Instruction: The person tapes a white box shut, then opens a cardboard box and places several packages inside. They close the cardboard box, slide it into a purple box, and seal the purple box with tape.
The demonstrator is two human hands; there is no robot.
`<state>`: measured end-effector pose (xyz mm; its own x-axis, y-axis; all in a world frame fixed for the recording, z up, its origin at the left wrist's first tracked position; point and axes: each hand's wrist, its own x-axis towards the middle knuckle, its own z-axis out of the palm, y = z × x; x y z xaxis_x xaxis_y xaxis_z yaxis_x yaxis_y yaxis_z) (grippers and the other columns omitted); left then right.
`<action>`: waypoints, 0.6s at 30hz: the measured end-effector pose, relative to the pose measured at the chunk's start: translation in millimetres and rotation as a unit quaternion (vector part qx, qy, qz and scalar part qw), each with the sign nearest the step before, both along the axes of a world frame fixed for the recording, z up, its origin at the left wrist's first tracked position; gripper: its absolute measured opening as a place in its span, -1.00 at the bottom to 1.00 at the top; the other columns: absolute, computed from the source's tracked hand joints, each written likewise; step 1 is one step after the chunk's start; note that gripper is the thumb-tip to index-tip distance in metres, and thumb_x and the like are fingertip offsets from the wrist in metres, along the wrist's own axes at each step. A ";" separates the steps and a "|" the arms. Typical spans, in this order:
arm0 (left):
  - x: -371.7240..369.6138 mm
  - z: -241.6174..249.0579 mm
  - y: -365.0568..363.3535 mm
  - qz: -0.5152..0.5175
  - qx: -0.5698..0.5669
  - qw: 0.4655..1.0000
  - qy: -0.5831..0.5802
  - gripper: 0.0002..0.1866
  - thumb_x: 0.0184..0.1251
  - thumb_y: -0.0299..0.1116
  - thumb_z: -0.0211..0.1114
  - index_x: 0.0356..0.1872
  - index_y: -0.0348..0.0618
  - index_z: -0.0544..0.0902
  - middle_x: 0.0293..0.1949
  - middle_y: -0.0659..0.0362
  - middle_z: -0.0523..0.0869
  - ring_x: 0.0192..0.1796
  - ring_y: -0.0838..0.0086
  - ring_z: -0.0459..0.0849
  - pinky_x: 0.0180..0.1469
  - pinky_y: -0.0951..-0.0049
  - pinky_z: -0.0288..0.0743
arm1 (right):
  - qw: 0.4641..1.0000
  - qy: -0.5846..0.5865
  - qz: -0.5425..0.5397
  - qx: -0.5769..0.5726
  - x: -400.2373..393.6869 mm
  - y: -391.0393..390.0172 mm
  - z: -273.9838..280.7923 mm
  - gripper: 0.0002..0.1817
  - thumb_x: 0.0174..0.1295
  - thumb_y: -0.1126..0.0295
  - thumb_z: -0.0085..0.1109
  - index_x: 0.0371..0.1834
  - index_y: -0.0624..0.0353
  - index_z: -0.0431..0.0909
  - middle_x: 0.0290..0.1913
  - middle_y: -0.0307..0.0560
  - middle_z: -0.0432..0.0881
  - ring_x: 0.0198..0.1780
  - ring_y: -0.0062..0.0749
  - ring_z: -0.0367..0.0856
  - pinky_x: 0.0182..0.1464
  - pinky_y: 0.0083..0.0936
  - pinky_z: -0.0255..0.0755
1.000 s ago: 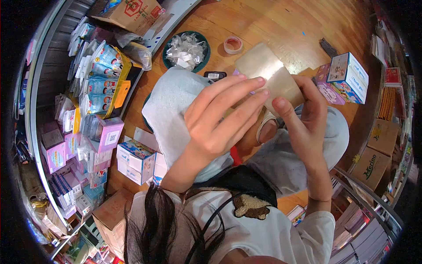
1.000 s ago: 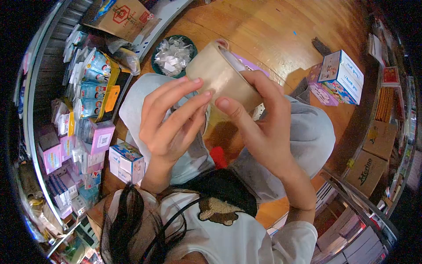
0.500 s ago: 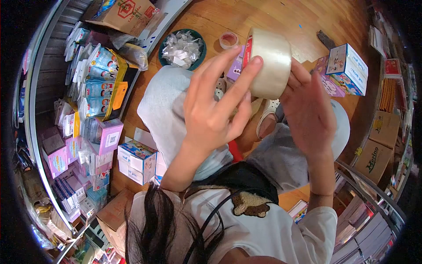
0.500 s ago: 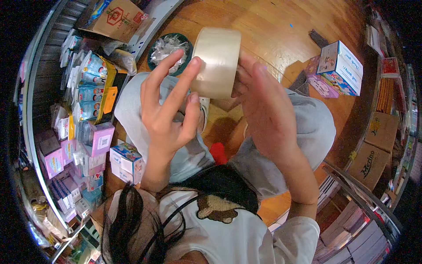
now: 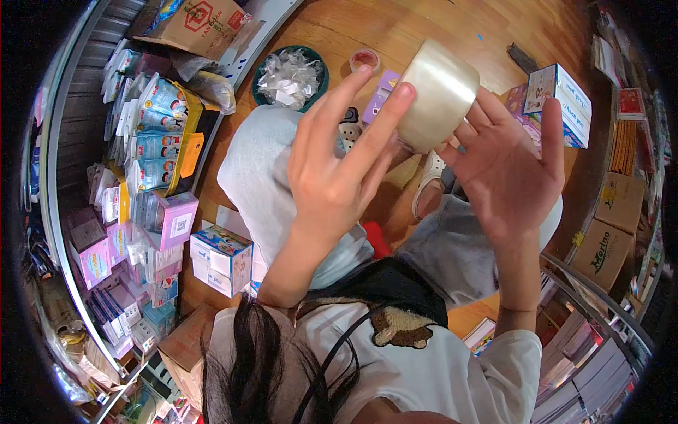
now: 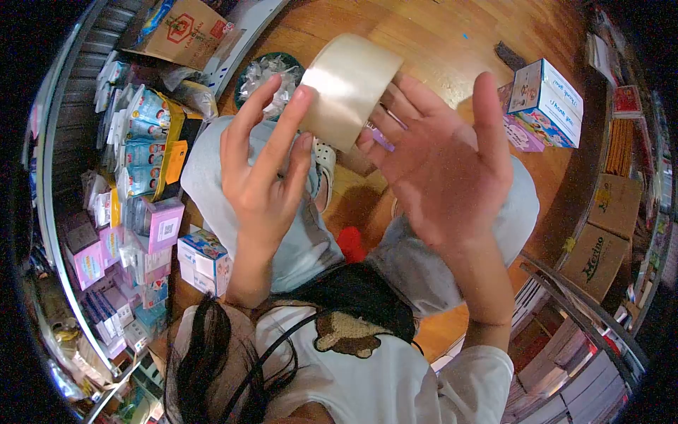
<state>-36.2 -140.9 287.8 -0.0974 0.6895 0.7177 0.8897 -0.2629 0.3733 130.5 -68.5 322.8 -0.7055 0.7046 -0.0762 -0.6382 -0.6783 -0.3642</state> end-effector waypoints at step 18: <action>5.8 0.3 -1.5 -0.153 -0.060 0.876 -0.454 -0.67 0.27 -0.42 0.21 0.05 -0.24 0.54 -0.06 0.12 0.63 -0.12 0.53 0.57 -0.07 0.60 0.42 | 0.989 -0.106 0.073 0.069 -0.2 -0.6 -2.4 -0.44 0.38 0.18 -0.23 0.27 0.44 0.15 0.19 0.19 0.39 0.21 -0.13 0.39 0.20 -0.17 0.32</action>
